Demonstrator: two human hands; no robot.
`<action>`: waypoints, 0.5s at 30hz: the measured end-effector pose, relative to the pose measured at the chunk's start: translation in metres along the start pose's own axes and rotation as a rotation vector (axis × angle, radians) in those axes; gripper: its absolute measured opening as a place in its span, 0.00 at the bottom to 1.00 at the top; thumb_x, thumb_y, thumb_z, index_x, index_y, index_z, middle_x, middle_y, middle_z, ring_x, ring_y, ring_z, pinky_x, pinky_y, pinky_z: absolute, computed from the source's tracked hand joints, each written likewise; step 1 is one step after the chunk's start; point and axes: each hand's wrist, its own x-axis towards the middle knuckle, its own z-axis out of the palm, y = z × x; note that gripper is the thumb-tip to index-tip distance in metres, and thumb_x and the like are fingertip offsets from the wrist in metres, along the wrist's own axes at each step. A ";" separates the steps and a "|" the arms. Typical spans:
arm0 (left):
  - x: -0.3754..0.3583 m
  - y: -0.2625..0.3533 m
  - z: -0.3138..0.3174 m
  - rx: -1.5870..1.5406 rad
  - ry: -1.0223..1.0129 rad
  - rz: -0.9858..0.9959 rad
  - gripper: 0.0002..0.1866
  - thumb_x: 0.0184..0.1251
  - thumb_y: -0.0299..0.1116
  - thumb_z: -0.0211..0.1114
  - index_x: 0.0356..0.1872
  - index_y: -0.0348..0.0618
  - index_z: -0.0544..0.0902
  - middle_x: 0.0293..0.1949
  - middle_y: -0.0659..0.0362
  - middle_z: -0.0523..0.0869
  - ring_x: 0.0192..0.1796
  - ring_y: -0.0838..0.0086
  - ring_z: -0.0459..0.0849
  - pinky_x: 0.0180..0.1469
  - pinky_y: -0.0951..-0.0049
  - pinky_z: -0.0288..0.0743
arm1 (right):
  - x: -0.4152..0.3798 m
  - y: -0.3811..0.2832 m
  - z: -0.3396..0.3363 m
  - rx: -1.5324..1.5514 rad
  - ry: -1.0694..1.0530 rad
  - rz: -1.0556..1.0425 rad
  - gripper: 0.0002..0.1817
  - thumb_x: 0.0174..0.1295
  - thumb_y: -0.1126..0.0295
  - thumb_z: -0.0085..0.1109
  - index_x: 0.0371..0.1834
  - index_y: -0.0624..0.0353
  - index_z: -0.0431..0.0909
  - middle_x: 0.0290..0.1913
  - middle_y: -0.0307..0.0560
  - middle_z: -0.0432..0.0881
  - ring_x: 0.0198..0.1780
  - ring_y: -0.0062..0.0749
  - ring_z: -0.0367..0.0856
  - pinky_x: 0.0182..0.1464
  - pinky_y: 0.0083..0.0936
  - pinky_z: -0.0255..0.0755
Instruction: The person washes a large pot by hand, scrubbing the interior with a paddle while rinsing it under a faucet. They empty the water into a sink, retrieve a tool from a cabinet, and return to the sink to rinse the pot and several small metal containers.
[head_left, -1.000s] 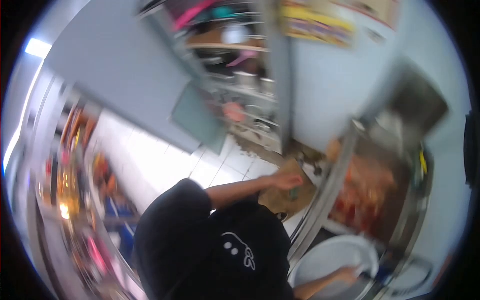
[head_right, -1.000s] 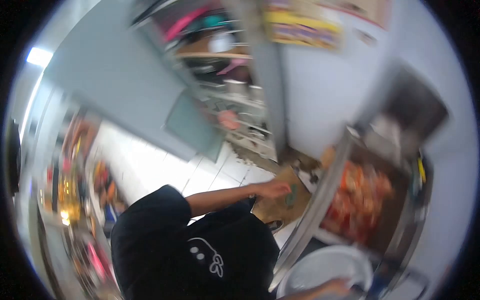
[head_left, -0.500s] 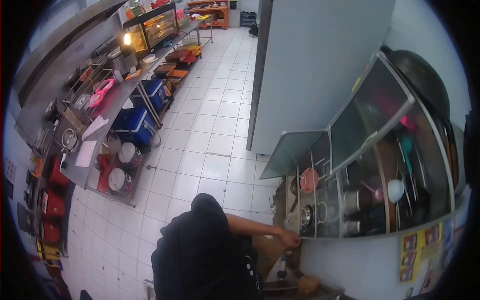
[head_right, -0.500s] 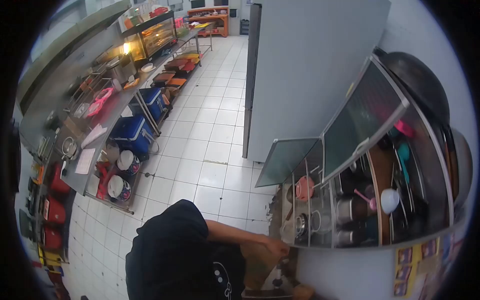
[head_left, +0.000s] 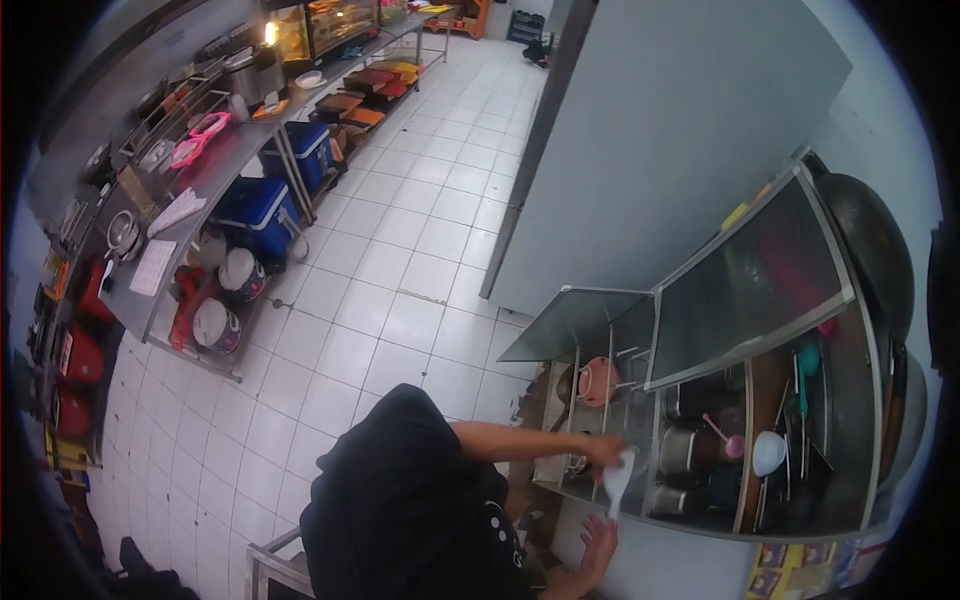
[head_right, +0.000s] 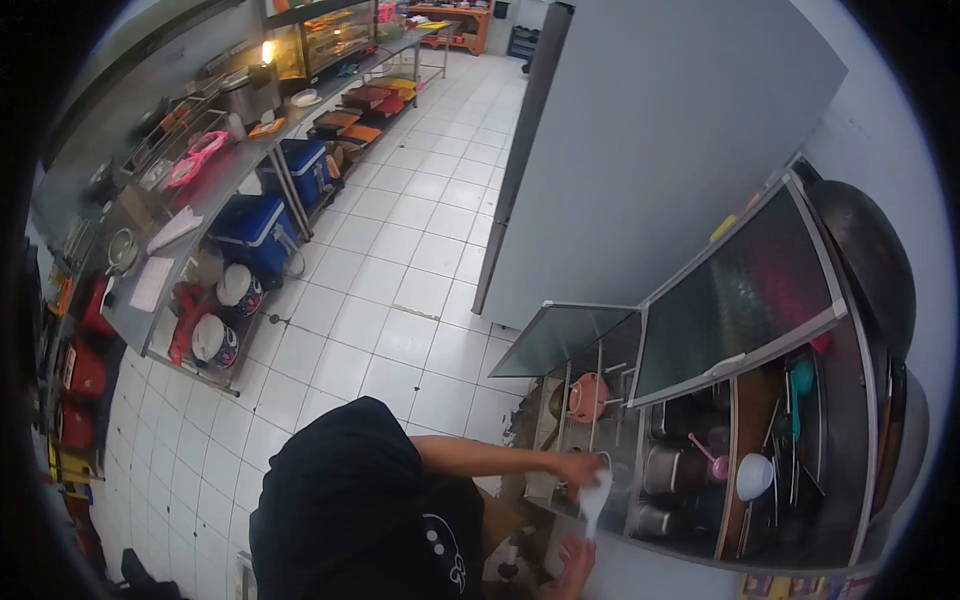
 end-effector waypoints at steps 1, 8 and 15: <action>-0.002 0.016 -0.014 -0.009 0.179 0.081 0.17 0.60 0.29 0.57 0.47 0.27 0.75 0.37 0.45 0.84 0.32 0.62 0.88 0.29 0.68 0.85 | 0.002 0.018 -0.017 0.009 0.022 0.002 0.23 0.64 0.61 0.50 0.61 0.56 0.66 0.47 0.52 0.78 0.45 0.38 0.77 0.45 0.43 0.72; 0.042 0.021 -0.063 -0.045 0.318 0.311 0.28 0.63 0.34 0.60 0.64 0.38 0.65 0.59 0.43 0.71 0.63 0.56 0.70 0.63 0.56 0.66 | -0.061 0.224 -0.096 0.206 0.421 0.377 0.16 0.62 0.58 0.56 0.50 0.51 0.73 0.43 0.47 0.79 0.41 0.37 0.78 0.39 0.38 0.73; 0.141 0.071 0.031 -0.505 0.242 0.217 0.19 0.63 0.17 0.53 0.57 0.30 0.68 0.50 0.47 0.80 0.48 0.65 0.84 0.47 0.69 0.82 | -0.157 0.312 -0.039 0.140 0.532 0.539 0.14 0.65 0.58 0.51 0.47 0.53 0.72 0.32 0.43 0.80 0.24 0.29 0.80 0.25 0.28 0.72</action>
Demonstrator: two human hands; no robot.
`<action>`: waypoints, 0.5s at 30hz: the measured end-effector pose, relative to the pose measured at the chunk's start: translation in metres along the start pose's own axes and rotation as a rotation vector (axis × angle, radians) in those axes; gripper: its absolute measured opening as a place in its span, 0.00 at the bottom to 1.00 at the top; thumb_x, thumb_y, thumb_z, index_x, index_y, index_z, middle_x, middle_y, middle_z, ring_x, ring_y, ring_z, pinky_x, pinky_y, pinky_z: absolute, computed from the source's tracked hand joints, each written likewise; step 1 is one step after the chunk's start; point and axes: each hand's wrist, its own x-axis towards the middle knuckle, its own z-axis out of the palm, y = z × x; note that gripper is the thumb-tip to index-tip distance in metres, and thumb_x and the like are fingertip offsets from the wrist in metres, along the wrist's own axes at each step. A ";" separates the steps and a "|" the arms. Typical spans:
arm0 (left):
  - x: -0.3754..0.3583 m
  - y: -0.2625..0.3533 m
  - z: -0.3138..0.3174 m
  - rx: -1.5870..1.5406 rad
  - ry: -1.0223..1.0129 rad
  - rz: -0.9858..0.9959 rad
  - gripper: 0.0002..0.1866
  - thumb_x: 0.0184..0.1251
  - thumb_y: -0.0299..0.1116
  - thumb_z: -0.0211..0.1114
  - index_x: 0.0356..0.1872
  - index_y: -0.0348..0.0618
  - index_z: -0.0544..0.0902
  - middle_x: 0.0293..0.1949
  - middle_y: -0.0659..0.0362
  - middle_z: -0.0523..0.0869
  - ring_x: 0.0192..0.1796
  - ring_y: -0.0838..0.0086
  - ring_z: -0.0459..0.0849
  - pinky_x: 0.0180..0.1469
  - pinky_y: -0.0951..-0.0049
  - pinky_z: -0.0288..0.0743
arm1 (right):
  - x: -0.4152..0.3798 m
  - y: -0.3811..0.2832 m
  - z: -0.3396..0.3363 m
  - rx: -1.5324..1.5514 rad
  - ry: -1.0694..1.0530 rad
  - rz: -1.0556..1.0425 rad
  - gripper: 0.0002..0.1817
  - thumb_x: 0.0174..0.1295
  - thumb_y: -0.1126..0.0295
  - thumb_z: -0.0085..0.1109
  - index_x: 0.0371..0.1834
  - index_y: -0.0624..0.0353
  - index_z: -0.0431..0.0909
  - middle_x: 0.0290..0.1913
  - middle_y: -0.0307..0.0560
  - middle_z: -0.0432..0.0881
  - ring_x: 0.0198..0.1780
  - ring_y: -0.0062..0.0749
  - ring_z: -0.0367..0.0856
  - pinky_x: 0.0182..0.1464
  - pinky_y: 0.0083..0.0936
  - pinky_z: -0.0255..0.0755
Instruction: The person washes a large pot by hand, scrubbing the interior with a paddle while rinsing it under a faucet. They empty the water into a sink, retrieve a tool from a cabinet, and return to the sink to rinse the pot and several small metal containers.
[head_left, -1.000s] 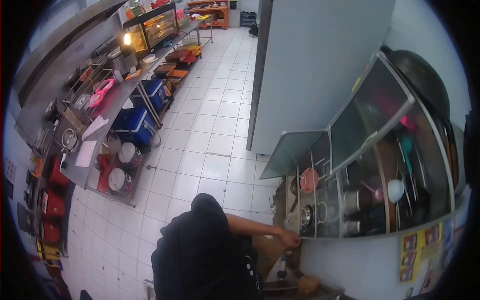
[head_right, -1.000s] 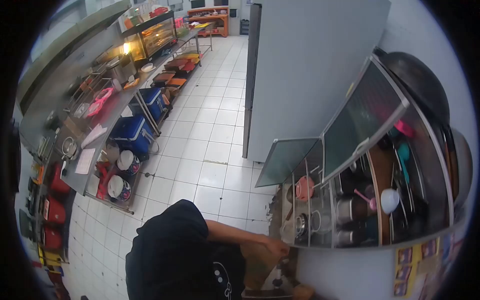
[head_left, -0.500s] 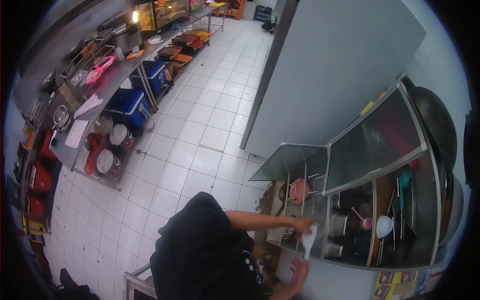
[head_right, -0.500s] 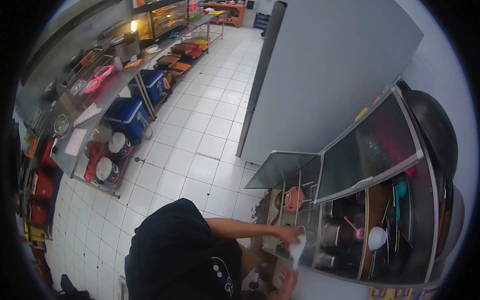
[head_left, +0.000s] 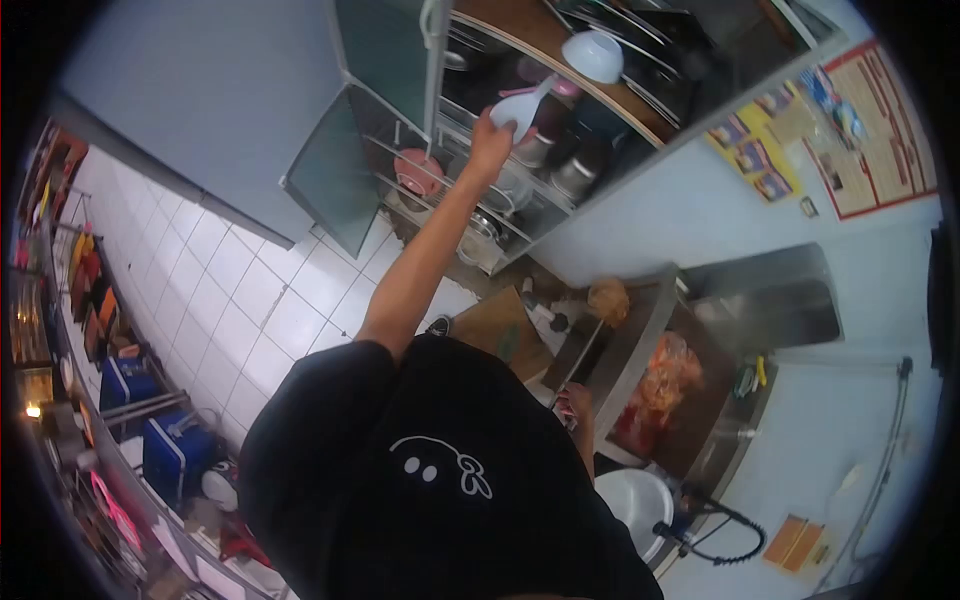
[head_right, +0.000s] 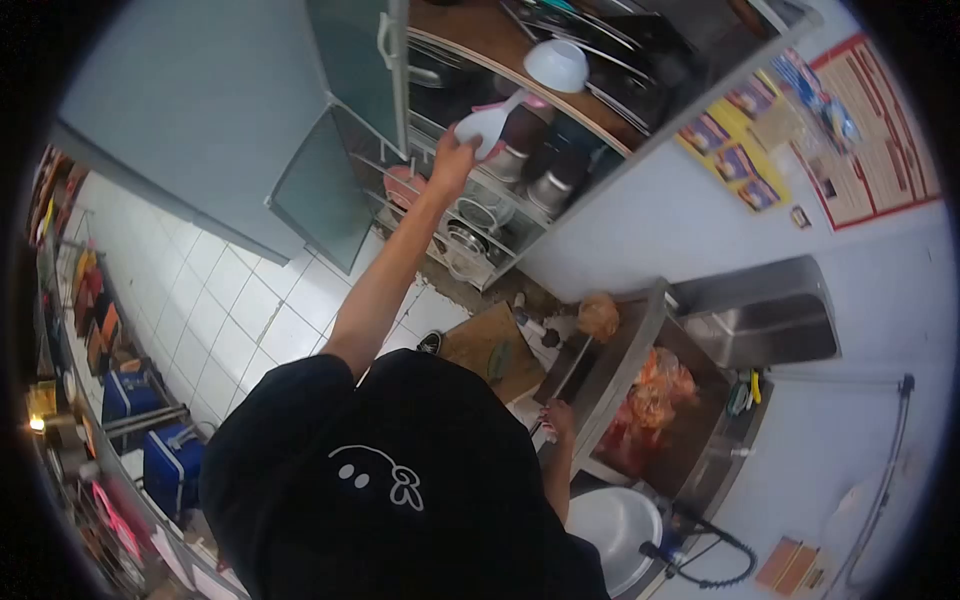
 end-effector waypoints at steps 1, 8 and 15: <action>0.011 0.001 0.019 -0.039 -0.013 0.046 0.18 0.63 0.18 0.52 0.54 0.29 0.69 0.47 0.46 0.81 0.45 0.66 0.85 0.44 0.70 0.83 | -0.008 0.004 0.006 0.119 -0.003 -0.006 0.14 0.65 0.57 0.50 0.47 0.54 0.72 0.32 0.43 0.80 0.25 0.28 0.80 0.24 0.27 0.71; 0.041 -0.024 0.108 0.483 0.105 0.374 0.12 0.60 0.22 0.55 0.42 0.23 0.74 0.36 0.41 0.83 0.31 0.54 0.86 0.38 0.64 0.82 | -0.079 0.073 0.028 0.261 0.162 0.101 0.18 0.63 0.56 0.50 0.50 0.55 0.74 0.34 0.45 0.81 0.24 0.33 0.80 0.23 0.25 0.71; 0.116 -0.074 0.148 1.028 -0.194 0.593 0.08 0.54 0.26 0.63 0.36 0.38 0.83 0.38 0.41 0.83 0.43 0.49 0.82 0.47 0.54 0.74 | -0.129 0.096 0.053 0.260 0.258 0.167 0.22 0.63 0.54 0.49 0.53 0.57 0.74 0.38 0.48 0.82 0.30 0.35 0.81 0.30 0.32 0.75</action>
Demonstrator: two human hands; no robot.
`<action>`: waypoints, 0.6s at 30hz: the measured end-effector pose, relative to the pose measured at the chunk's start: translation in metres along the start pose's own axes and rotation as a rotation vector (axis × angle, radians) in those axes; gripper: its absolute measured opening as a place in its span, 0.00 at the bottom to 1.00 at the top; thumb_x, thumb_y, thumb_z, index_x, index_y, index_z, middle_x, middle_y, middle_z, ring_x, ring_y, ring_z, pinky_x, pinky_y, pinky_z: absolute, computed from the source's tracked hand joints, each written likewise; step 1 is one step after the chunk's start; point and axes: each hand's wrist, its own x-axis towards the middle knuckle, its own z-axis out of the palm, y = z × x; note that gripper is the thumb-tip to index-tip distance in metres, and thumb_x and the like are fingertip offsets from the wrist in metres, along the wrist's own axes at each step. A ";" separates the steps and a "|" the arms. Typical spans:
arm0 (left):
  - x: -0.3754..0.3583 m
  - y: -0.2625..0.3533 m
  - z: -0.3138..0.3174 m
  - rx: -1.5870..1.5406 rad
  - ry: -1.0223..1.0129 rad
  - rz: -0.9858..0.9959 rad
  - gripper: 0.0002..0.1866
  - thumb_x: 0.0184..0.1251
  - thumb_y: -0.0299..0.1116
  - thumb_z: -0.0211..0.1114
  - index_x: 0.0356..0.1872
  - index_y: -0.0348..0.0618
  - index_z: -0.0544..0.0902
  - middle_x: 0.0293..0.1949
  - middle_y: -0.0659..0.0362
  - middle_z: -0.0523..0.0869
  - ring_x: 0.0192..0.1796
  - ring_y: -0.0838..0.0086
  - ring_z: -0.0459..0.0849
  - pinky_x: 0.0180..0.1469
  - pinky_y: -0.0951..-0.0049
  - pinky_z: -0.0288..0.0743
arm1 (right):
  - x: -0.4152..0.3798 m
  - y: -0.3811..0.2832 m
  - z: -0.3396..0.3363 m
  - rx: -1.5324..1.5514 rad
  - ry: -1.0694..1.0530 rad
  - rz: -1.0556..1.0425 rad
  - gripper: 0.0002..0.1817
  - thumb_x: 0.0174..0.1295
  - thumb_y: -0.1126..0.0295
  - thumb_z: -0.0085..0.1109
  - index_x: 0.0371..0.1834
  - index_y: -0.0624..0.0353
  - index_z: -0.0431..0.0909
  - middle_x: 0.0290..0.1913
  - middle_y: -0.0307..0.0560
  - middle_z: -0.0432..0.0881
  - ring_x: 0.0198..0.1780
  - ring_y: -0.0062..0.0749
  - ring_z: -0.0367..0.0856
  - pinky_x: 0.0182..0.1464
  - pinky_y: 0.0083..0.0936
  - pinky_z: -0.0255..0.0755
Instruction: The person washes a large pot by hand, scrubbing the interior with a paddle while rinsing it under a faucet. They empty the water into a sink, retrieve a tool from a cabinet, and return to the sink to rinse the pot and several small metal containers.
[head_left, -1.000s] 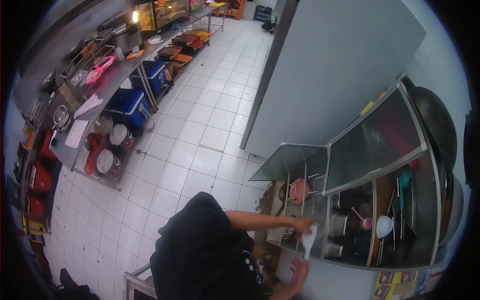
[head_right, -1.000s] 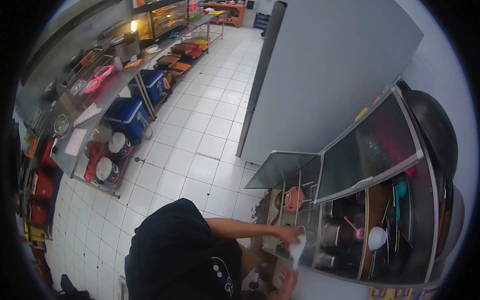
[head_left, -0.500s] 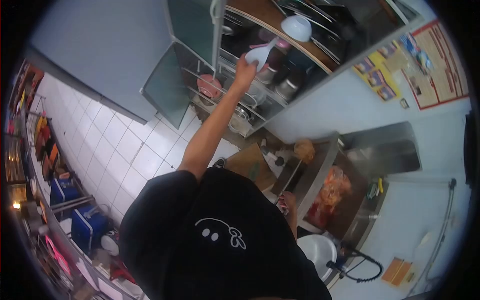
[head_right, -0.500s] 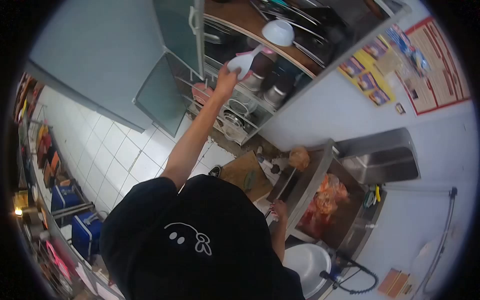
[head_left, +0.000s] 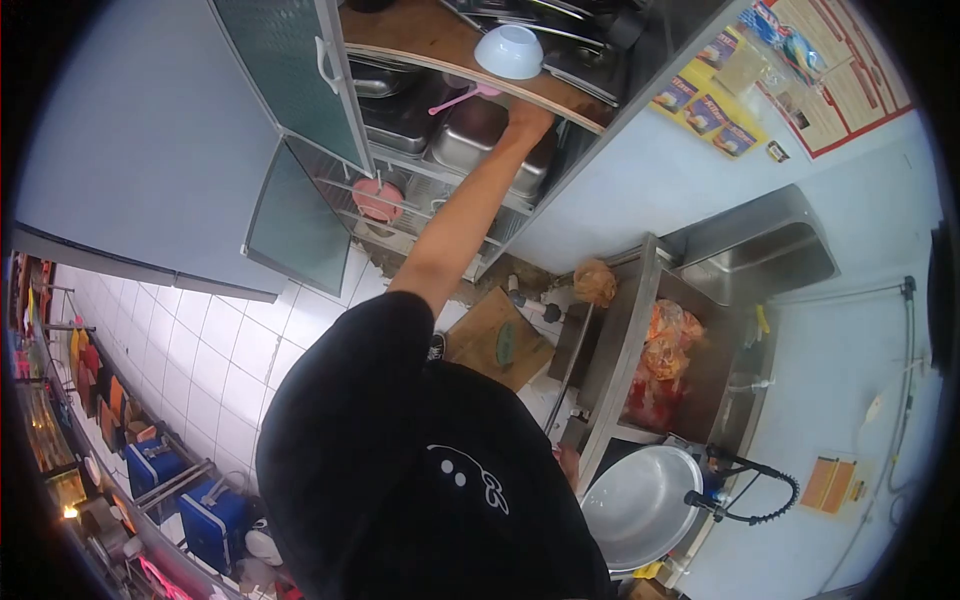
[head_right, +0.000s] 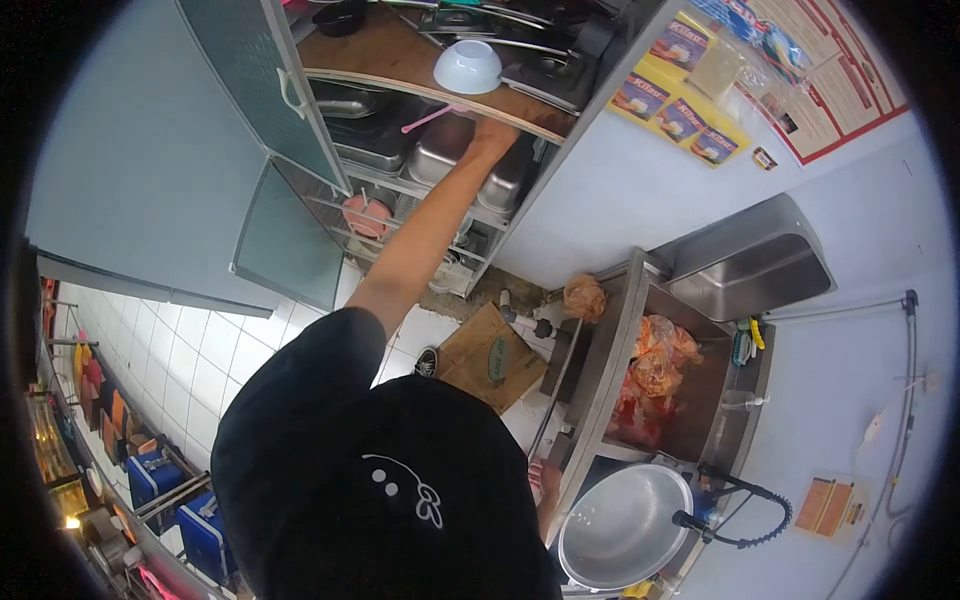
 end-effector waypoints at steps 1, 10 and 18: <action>0.006 0.001 0.006 -0.013 -0.109 -0.042 0.09 0.55 0.27 0.63 0.37 0.38 0.82 0.39 0.41 0.83 0.44 0.49 0.81 0.48 0.54 0.74 | 0.005 0.008 0.000 0.043 -0.002 -0.010 0.23 0.63 0.53 0.50 0.54 0.57 0.74 0.38 0.48 0.82 0.31 0.35 0.81 0.32 0.33 0.75; -0.045 0.017 -0.048 -0.306 0.121 0.285 0.14 0.60 0.33 0.61 0.45 0.37 0.79 0.47 0.41 0.81 0.51 0.47 0.78 0.51 0.54 0.72 | 0.033 -0.021 -0.002 0.035 -0.133 -0.121 0.21 0.67 0.59 0.48 0.59 0.57 0.69 0.41 0.49 0.82 0.30 0.34 0.83 0.27 0.26 0.73; -0.231 -0.173 -0.388 0.767 0.542 -0.464 0.24 0.65 0.50 0.59 0.43 0.35 0.83 0.41 0.43 0.85 0.50 0.50 0.81 0.52 0.58 0.74 | -0.065 -0.232 0.091 -0.251 -0.318 -0.885 0.13 0.68 0.67 0.54 0.49 0.65 0.76 0.43 0.45 0.82 0.44 0.26 0.79 0.48 0.23 0.72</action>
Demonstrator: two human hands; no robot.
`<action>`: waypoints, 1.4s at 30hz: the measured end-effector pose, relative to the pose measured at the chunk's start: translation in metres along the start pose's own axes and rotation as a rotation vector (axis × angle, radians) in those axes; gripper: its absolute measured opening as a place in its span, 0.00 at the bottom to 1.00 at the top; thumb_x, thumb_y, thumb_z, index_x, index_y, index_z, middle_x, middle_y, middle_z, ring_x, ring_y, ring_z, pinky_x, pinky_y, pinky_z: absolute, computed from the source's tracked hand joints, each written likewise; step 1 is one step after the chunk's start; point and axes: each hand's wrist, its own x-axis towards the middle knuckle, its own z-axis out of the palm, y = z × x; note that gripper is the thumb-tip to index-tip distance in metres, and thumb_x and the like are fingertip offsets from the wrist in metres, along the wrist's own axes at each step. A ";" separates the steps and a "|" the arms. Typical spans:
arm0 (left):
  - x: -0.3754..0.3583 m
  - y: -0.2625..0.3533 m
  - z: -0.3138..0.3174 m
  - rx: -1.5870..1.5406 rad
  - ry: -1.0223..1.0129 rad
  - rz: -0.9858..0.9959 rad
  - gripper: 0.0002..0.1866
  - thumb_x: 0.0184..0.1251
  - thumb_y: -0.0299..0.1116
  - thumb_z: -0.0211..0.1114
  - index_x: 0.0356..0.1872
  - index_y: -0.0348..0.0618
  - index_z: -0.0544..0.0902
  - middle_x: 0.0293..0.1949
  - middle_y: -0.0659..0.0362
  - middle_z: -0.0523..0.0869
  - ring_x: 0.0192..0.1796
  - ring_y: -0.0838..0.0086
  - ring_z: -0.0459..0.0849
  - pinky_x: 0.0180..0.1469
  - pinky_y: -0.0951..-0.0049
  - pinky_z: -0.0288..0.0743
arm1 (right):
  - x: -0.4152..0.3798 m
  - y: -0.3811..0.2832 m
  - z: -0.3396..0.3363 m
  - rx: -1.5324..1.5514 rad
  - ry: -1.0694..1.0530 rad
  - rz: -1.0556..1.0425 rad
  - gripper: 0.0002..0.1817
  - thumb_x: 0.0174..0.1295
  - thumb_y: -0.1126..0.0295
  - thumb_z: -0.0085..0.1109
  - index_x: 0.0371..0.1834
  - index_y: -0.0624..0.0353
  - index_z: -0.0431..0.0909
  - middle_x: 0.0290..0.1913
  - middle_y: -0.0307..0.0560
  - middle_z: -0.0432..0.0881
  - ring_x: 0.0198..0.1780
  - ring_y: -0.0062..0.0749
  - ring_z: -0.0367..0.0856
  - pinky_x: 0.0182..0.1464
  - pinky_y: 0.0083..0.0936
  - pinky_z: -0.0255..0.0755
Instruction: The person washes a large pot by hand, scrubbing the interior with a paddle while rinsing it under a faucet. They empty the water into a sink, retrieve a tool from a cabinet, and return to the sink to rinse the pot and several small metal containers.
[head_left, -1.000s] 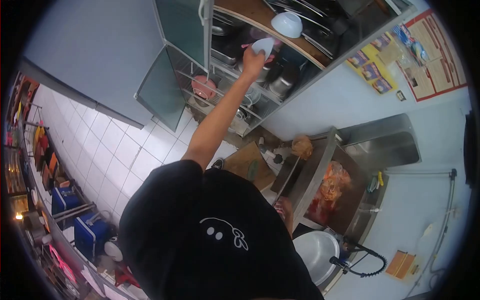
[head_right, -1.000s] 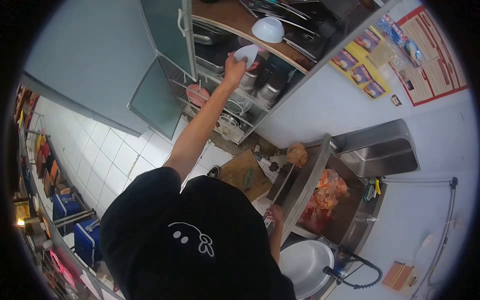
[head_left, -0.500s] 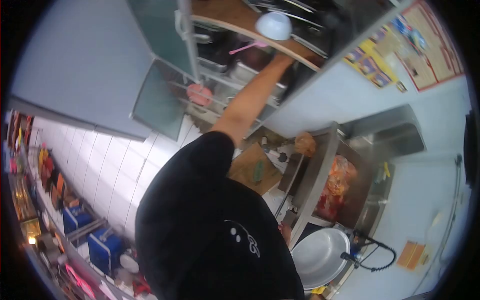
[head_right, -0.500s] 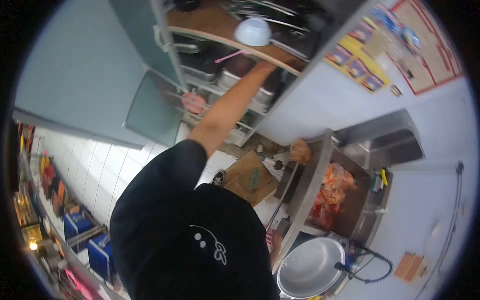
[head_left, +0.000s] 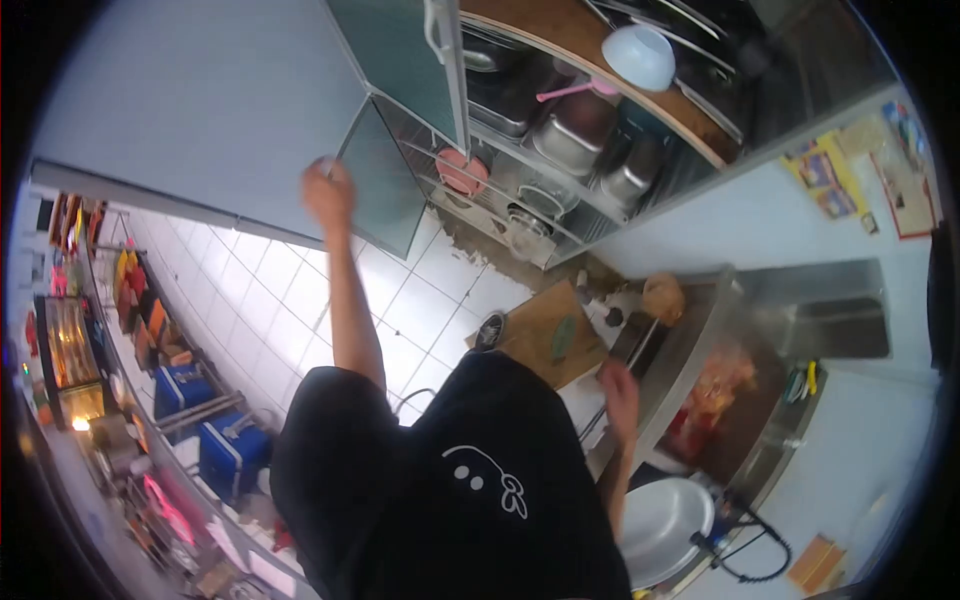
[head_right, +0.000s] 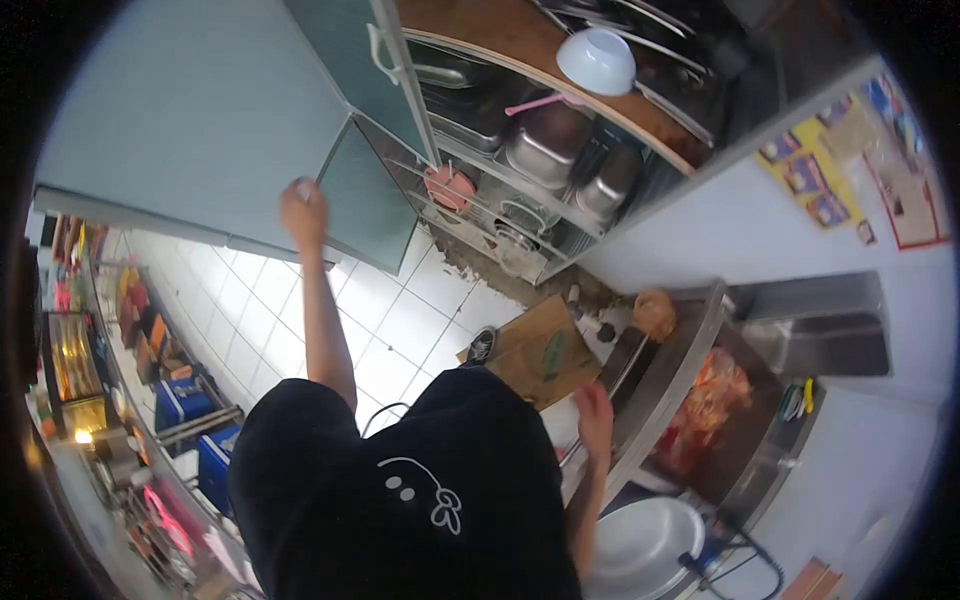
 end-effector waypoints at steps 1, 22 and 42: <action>0.014 -0.046 0.012 0.302 -0.093 -0.163 0.34 0.66 0.58 0.52 0.46 0.29 0.81 0.45 0.37 0.83 0.55 0.47 0.79 0.58 0.54 0.71 | 0.036 -0.063 0.030 0.007 -0.111 -0.182 0.14 0.67 0.69 0.54 0.52 0.64 0.75 0.44 0.45 0.82 0.47 0.26 0.79 0.51 0.24 0.72; -0.080 0.124 0.196 -1.447 -1.171 -0.882 0.40 0.68 0.65 0.40 0.65 0.38 0.64 0.65 0.52 0.67 0.66 0.61 0.66 0.63 0.54 0.61 | 0.294 -0.272 0.268 -0.130 0.275 -0.866 0.22 0.50 0.64 0.60 0.49 0.58 0.73 0.46 0.54 0.78 0.47 0.43 0.79 0.46 0.41 0.72; -0.479 0.321 0.019 -0.596 -2.187 -0.212 0.19 0.70 0.41 0.55 0.55 0.43 0.75 0.46 0.59 0.81 0.44 0.70 0.81 0.46 0.70 0.72 | -0.563 0.339 -0.070 0.722 2.088 0.744 0.24 0.62 0.54 0.53 0.51 0.63 0.76 0.35 0.47 0.80 0.28 0.31 0.79 0.31 0.27 0.73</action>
